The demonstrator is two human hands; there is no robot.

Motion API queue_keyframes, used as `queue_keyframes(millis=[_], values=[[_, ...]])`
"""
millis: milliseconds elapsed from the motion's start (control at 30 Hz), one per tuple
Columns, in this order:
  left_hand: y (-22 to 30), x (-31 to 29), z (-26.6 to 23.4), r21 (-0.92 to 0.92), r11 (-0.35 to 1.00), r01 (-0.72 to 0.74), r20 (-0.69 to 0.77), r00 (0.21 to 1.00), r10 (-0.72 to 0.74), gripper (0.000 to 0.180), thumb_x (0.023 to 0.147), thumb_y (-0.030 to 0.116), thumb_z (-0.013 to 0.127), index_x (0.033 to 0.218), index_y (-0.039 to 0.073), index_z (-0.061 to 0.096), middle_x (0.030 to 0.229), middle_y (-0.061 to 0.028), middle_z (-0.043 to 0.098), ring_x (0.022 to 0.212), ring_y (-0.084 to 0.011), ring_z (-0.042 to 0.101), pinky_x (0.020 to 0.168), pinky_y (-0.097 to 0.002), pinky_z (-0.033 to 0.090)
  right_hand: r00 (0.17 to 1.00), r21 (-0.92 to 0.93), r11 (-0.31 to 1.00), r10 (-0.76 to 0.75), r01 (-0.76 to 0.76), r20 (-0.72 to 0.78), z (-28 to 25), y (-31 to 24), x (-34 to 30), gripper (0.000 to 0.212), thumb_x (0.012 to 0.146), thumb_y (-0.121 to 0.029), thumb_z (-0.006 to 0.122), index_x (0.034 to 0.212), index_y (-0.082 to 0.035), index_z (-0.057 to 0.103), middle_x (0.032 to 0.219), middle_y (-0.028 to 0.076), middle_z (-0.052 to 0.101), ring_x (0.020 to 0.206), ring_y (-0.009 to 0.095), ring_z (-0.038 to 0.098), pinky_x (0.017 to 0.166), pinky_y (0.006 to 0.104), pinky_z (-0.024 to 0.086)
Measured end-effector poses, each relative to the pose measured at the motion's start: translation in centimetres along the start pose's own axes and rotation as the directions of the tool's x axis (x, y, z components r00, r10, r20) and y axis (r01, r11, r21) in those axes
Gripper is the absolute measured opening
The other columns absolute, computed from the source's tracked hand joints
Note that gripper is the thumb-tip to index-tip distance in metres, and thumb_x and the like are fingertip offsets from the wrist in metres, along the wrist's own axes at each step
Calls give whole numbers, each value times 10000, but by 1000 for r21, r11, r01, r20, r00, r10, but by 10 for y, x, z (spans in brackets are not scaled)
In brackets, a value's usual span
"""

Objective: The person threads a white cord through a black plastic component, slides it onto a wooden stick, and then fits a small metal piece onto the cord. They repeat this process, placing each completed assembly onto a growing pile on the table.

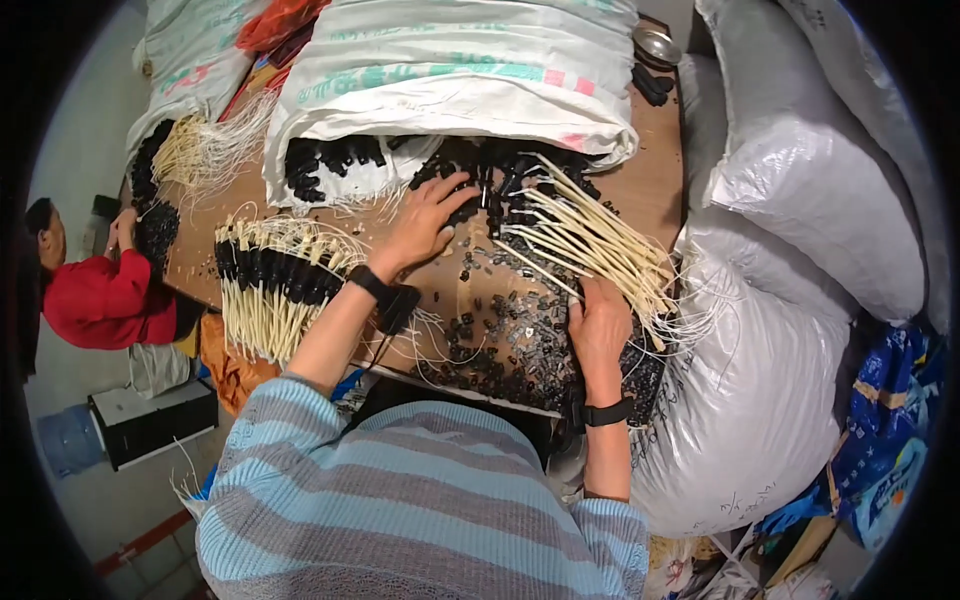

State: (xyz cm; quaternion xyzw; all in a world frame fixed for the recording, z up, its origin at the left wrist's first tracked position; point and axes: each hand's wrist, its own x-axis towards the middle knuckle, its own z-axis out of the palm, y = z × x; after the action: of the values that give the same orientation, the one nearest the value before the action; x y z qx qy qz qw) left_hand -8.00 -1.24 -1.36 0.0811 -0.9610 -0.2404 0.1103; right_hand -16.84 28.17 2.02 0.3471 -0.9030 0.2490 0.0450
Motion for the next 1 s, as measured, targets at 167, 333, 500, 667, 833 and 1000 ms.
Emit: queue_keyframes(millis=[167,333,500,667,833,1000], values=[[-3,-34,-27,-36,999,-31,67,997,33,688,660,-3,697,1306,181,552,1474,-83,402,1317,-369,393,1091,-487,341,998,-25,999,-20,21,58,0,-5,10,204,720,0,681,920,-35,666,895,133,634,845,353,609,736,413,475],[8,-59,-39,-137,988,75,-224,969,-105,483,661,9,673,1140,60,642,1250,-119,601,1128,-293,545,1003,-428,419,995,-157,986,-52,64,79,0,-6,11,158,686,11,657,832,-43,633,823,136,622,750,351,609,655,429,475],[33,-52,-15,40,998,53,-234,971,-42,362,692,33,688,1053,32,667,1057,-105,668,990,-279,583,899,-393,471,982,-161,969,-183,187,40,-5,-8,14,163,688,-14,646,840,-49,599,785,133,595,705,352,586,644,427,459],[28,-46,-3,87,989,122,-189,977,-104,359,689,62,691,1046,53,655,971,-93,603,947,-291,555,815,-421,450,972,145,972,-201,183,123,-16,-24,-5,223,853,-100,608,1070,-123,655,813,109,639,669,331,612,596,402,465],[31,-57,-6,-275,959,67,-262,955,-142,292,711,61,622,1002,38,608,917,-116,583,896,-315,546,776,-399,441,964,315,948,-39,-47,262,-18,-37,-15,238,875,-133,594,1093,-85,674,828,152,673,739,343,646,627,382,498],[34,-68,-16,-313,948,64,-130,985,-110,289,712,45,587,1001,32,587,919,-116,579,894,-309,540,789,-390,438,962,385,920,-169,76,215,-12,-43,-20,244,841,-66,621,1076,-49,684,794,165,652,669,288,645,612,347,482]])
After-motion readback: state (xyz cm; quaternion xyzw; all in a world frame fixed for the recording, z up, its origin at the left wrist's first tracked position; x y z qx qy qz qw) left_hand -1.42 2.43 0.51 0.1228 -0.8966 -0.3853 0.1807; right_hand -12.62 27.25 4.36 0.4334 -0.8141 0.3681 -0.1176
